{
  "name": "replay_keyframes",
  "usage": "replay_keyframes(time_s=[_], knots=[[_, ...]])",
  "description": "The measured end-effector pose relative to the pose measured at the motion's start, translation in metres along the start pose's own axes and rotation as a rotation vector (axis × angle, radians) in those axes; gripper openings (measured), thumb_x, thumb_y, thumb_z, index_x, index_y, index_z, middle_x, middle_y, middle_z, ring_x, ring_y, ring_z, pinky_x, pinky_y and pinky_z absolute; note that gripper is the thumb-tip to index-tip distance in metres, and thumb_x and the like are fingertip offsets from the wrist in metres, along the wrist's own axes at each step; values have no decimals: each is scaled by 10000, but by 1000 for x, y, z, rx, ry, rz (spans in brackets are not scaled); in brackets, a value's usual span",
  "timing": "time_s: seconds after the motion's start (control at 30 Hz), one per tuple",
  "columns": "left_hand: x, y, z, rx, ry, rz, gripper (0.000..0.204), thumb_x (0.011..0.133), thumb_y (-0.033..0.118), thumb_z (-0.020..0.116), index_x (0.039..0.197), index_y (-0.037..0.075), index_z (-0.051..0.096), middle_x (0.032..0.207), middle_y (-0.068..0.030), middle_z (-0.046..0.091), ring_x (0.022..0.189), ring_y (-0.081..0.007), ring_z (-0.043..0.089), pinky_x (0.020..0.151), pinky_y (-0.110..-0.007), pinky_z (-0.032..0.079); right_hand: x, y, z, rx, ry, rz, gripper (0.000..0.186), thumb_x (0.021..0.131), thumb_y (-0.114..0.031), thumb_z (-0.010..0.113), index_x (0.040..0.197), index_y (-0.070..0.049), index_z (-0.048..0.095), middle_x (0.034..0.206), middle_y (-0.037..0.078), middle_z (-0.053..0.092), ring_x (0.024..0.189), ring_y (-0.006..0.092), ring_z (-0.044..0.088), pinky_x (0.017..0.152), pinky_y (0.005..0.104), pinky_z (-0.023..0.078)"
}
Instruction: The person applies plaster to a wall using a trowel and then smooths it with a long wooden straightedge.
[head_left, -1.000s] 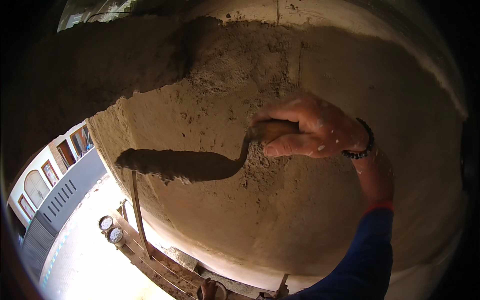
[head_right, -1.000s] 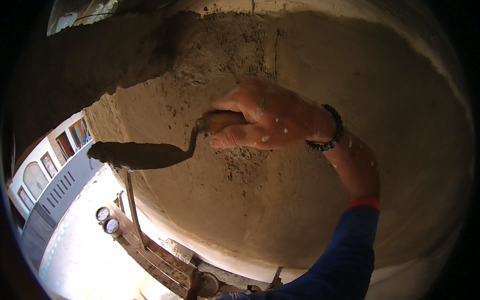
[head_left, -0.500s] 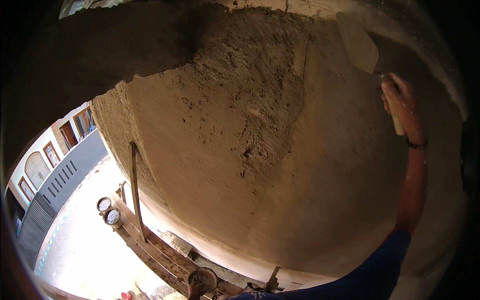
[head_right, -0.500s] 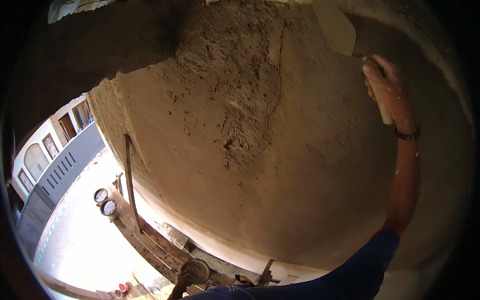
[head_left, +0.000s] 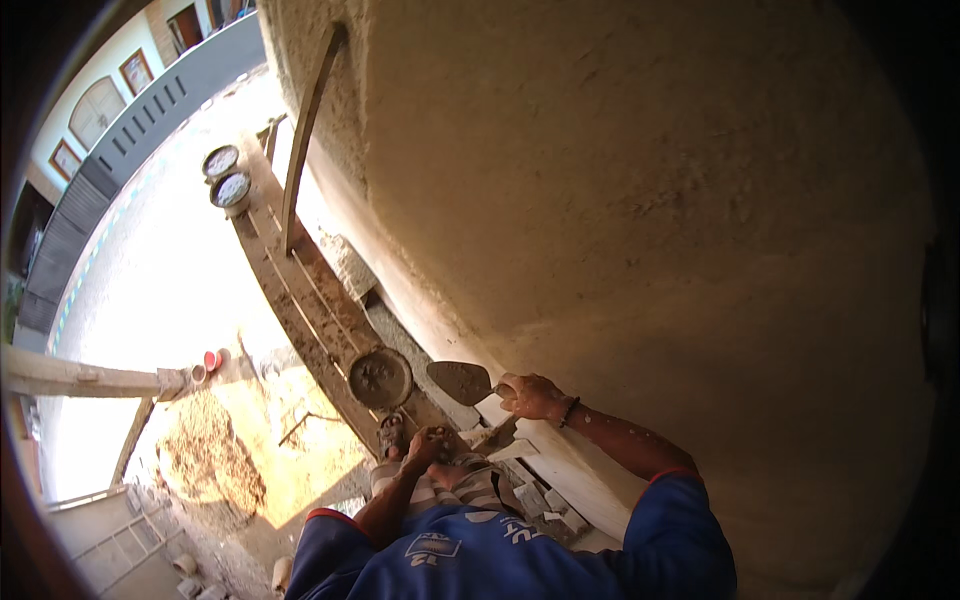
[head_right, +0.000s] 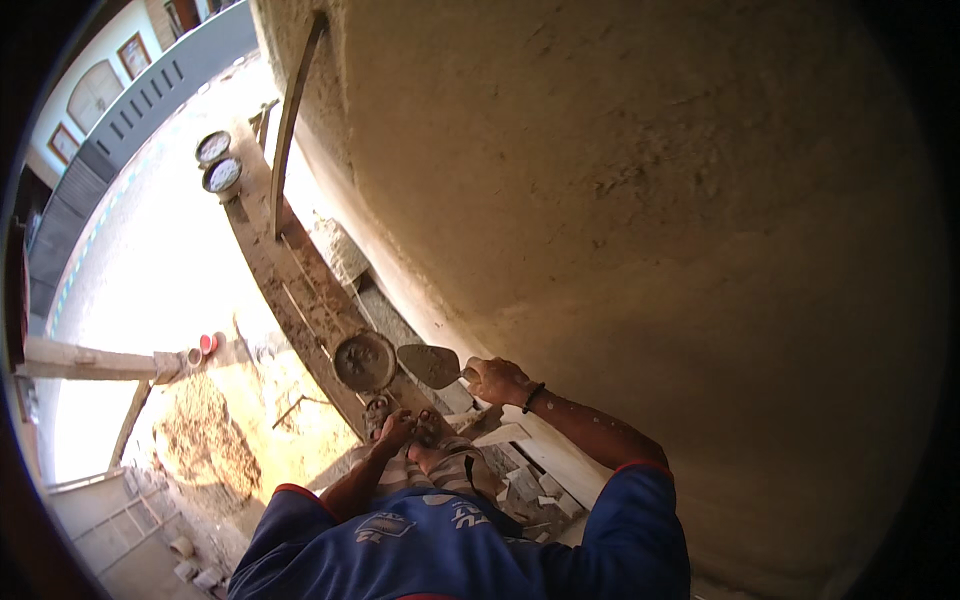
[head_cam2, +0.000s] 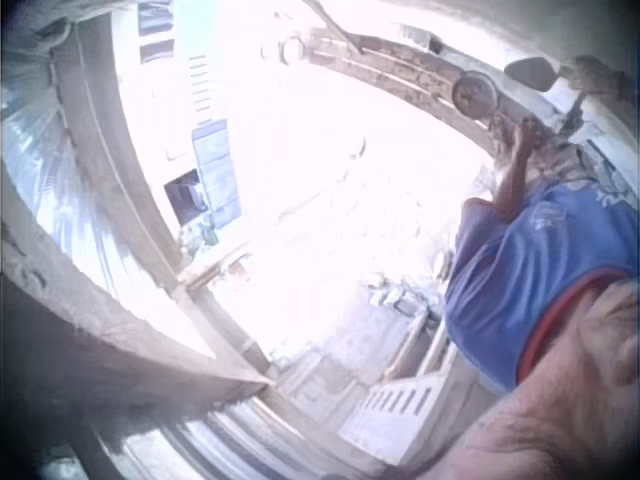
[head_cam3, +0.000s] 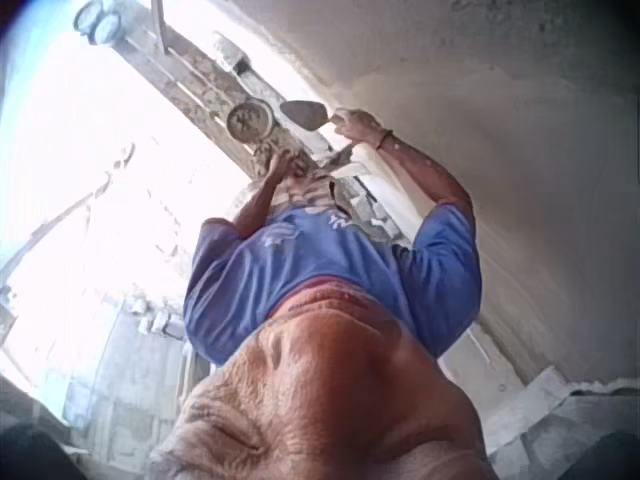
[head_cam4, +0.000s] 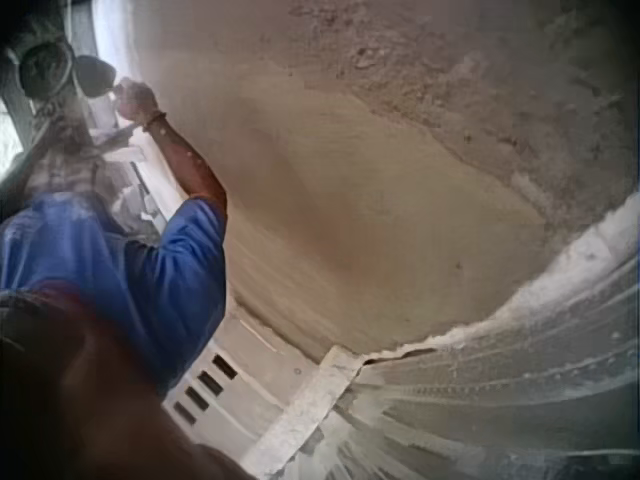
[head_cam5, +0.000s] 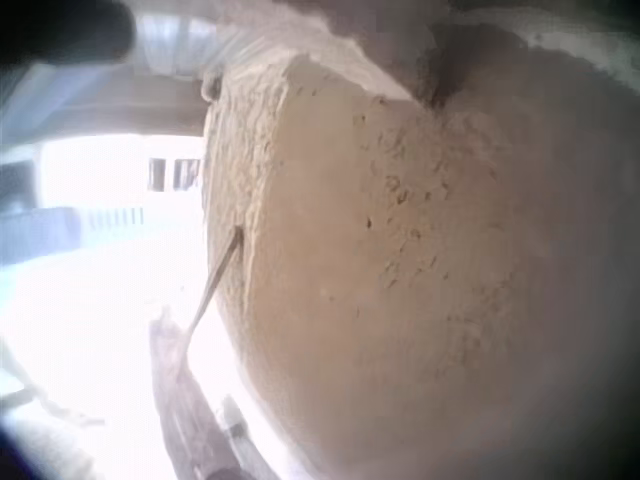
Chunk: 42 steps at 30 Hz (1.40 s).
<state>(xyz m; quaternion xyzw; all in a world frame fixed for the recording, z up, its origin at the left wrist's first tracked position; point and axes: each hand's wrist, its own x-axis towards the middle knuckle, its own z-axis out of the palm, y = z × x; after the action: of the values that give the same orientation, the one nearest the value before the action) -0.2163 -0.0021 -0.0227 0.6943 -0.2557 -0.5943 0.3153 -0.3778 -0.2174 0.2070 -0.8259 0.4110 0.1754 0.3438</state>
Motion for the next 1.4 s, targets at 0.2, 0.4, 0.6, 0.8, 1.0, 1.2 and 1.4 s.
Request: replay_keyframes(time_s=[0.2,0.4,0.6,0.8,1.0,1.2,1.4], knots=[[-30,-102,24,-373,19,-219,432,834,216,563,1190,-25,513,1076,-193,602,915,-297,613,798,-378,479,191,18,215,-215,-163,-28,284,816,-260,539,1035,-80,561,848,216,642,772,399,622,682,486,512],[-19,-128,19,-679,34,-415,504,854,205,559,1278,-31,424,1020,-158,598,833,-191,587,742,-312,473,357,57,347,-118,-114,202,323,876,-240,468,1022,29,568,884,250,621,849,387,615,738,470,516],[0,-129,7,-789,90,-337,543,890,271,565,1311,-21,387,1063,-161,604,941,-195,569,821,-311,451,451,54,432,-181,-228,43,279,833,-231,531,997,-7,565,883,242,621,870,384,616,725,468,516],[-1,-137,8,-834,65,-385,532,898,271,561,1323,4,383,1143,-159,586,967,-201,566,834,-310,451,451,64,471,-84,30,-160,210,855,-227,527,991,-69,555,872,168,638,772,379,619,642,484,515],[-7,-152,8,-802,66,-367,558,898,307,567,1323,-3,381,1138,-160,587,971,-198,566,850,-310,446,424,95,478,65,185,-337,379,819,-332,583,1109,-92,547,918,167,645,792,361,620,683,448,513],[-4,-133,-6,-718,25,-277,560,896,295,563,1324,-14,376,1131,-166,588,969,-196,570,827,-318,457,374,62,408,81,74,-305,298,812,-310,578,1002,-83,548,780,197,628,737,369,618,648,470,501],[-3,-108,-5,-606,233,50,412,863,66,511,1254,-29,423,1033,-157,594,887,-205,607,769,-311,503,216,40,195,91,31,-304,389,806,-335,611,1077,-67,532,810,191,630,779,385,612,694,462,483]])
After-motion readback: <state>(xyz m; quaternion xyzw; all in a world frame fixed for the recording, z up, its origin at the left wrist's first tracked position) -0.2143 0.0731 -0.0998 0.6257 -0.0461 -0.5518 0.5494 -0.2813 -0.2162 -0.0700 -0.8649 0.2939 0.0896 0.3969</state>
